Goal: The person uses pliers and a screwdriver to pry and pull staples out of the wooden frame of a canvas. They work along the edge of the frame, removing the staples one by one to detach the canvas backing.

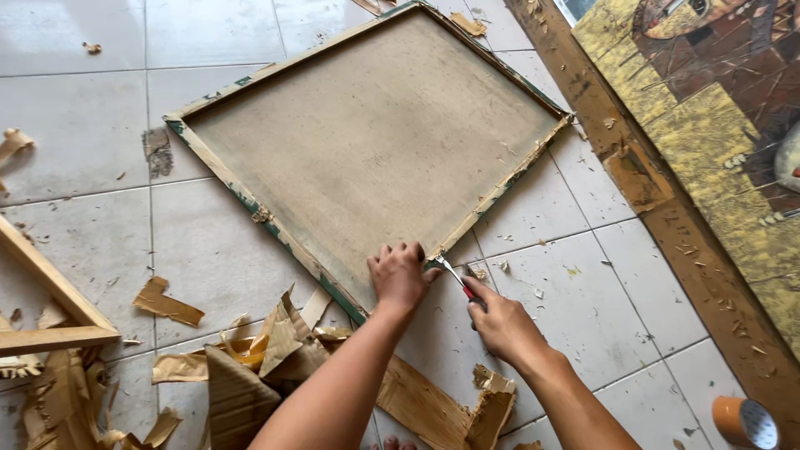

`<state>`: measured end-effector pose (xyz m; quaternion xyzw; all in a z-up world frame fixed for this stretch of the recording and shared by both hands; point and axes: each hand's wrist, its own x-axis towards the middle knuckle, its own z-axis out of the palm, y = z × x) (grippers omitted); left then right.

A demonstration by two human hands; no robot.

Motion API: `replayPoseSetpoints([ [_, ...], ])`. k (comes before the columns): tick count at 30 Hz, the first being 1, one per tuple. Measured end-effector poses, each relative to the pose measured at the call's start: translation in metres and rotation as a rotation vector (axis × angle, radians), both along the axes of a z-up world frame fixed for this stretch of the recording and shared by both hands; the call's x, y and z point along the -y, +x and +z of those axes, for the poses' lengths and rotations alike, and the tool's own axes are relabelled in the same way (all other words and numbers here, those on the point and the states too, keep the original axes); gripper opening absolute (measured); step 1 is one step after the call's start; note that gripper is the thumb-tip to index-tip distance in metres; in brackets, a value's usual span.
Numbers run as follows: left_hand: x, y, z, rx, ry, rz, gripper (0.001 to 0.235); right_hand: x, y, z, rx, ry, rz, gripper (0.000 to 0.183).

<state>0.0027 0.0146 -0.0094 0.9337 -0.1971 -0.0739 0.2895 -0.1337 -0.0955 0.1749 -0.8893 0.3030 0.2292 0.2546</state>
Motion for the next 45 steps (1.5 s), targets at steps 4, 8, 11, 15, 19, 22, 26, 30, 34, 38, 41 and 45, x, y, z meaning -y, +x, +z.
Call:
replayPoseSetpoints([
  [4,-0.014,-0.008,0.011,0.001,-0.080,0.003,0.041,0.001,0.007,0.000,0.021,0.032,-0.053,0.063],
  [8,-0.014,-0.008,0.012,0.026,-0.105,0.026,0.041,0.015,0.013,-0.032,-0.037,0.008,-0.034,0.065],
  [11,-0.012,-0.008,0.010,0.031,-0.101,0.035,0.039,0.027,0.016,-0.052,-0.019,0.019,-0.031,0.064],
  [15,-0.012,-0.007,0.006,0.032,-0.108,0.051,0.040,0.007,0.012,-0.011,0.046,0.020,-0.062,0.063],
  [19,-0.014,-0.007,0.008,0.030,-0.093,0.056,0.040,0.003,0.018,-0.004,0.038,0.057,-0.060,0.066],
  [22,-0.010,-0.008,0.011,0.029,-0.099,0.061,0.039,0.009,0.020,-0.016,0.025,0.050,-0.029,0.064],
  [26,-0.013,-0.008,0.012,0.032,-0.100,0.063,0.038,0.005,0.025,-0.017,0.015,0.062,-0.010,0.064],
  [30,-0.010,-0.006,0.008,0.038,-0.122,0.064,0.039,0.005,0.027,-0.014,0.006,0.051,0.007,0.064],
  [34,-0.011,-0.007,0.007,0.033,-0.117,0.064,0.037,-0.009,0.025,-0.002,-0.004,0.051,-0.001,0.063],
  [38,-0.009,-0.006,0.004,0.032,-0.102,0.037,0.037,-0.033,0.024,-0.007,0.024,0.138,-0.182,0.061],
  [41,-0.005,-0.003,0.007,0.042,-0.094,0.032,0.037,-0.022,0.031,-0.039,0.115,0.533,-0.616,0.057],
  [45,-0.010,-0.005,0.012,0.019,-0.111,0.048,0.039,0.023,0.017,-0.093,0.117,1.392,-1.128,0.049],
])
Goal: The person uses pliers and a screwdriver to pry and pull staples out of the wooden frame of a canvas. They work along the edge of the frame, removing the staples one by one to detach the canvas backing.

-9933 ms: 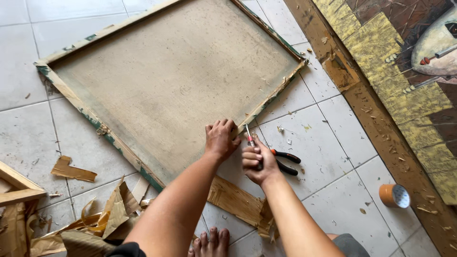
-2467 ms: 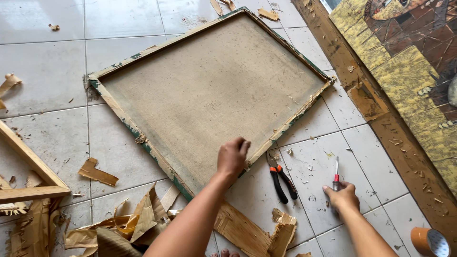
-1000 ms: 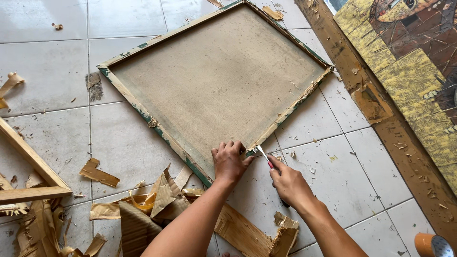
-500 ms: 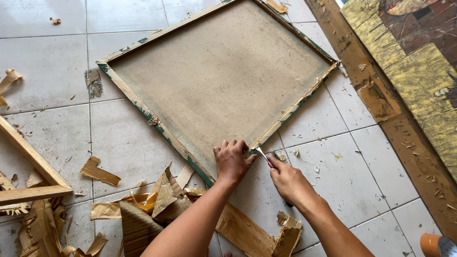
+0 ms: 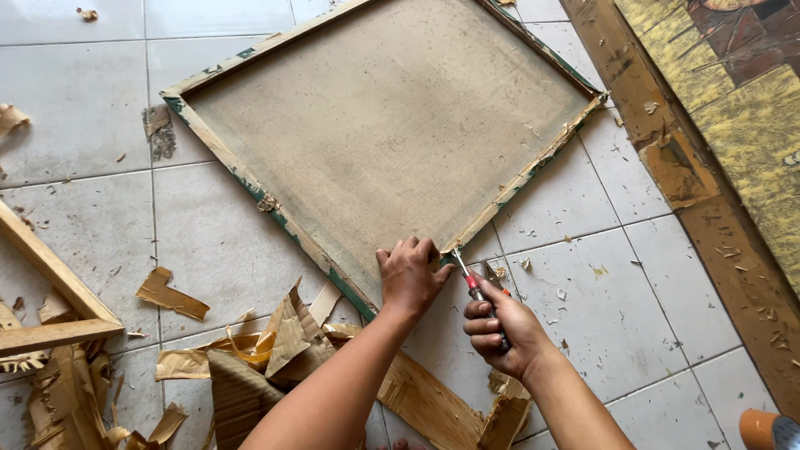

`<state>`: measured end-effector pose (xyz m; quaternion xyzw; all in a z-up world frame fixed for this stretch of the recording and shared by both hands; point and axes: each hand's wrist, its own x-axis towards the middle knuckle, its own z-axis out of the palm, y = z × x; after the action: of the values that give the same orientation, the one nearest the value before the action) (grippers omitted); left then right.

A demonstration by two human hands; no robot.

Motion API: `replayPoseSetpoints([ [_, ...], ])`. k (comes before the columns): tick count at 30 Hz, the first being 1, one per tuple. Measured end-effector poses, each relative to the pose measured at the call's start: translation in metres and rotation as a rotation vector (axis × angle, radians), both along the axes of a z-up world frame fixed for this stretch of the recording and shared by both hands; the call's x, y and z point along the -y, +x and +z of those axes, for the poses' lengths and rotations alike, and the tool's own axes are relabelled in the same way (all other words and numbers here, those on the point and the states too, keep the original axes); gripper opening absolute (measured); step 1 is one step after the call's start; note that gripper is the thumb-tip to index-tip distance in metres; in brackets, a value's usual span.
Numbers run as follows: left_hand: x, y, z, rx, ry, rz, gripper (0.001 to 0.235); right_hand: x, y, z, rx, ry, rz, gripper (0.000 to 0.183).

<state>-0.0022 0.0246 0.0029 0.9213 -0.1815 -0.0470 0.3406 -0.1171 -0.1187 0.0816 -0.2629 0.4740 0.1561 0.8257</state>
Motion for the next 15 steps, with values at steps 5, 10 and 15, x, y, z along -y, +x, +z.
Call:
replayPoseSetpoints([
  [5,0.003,0.003,0.008,-0.053,0.032,0.023,0.046,-0.027,0.003,0.040,-0.124,-0.777,0.406,0.053],
  [10,0.014,0.007,0.009,0.002,0.144,0.055,0.048,-0.019,0.000,0.044,-0.211,-1.081,0.623,0.056],
  [15,0.013,0.005,0.025,-0.037,0.058,0.087,0.036,0.001,-0.009,0.022,-0.088,-1.230,0.747,0.051],
])
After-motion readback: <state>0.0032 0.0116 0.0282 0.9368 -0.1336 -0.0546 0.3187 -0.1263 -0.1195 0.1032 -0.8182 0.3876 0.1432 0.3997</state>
